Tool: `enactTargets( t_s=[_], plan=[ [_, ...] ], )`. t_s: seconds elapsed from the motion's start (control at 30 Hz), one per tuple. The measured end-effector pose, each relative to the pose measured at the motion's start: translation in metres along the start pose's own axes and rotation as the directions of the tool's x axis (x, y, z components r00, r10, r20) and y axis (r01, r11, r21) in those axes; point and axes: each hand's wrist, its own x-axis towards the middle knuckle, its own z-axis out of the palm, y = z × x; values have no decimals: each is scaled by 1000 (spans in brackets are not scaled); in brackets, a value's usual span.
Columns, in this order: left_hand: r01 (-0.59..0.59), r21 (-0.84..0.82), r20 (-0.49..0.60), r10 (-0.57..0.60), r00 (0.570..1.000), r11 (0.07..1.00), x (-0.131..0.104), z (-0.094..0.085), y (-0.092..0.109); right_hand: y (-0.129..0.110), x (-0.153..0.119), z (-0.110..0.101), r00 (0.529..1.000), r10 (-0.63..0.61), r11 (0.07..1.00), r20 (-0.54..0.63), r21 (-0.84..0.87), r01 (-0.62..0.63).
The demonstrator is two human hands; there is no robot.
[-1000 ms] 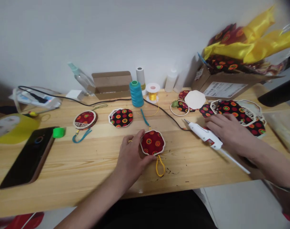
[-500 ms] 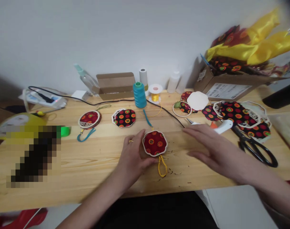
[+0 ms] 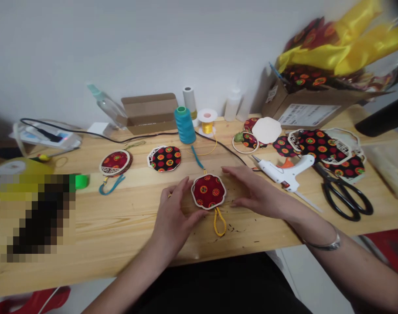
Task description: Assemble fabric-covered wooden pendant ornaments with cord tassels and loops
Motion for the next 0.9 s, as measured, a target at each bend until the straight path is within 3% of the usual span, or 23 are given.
enactTargets(
  t_s=[0.9],
  plan=[
    [-31, 23, -22, 32, 999, 999, 1, 6, -3, -4, 4, 6, 997, -65, 998, -28, -3, 65]
  ],
)
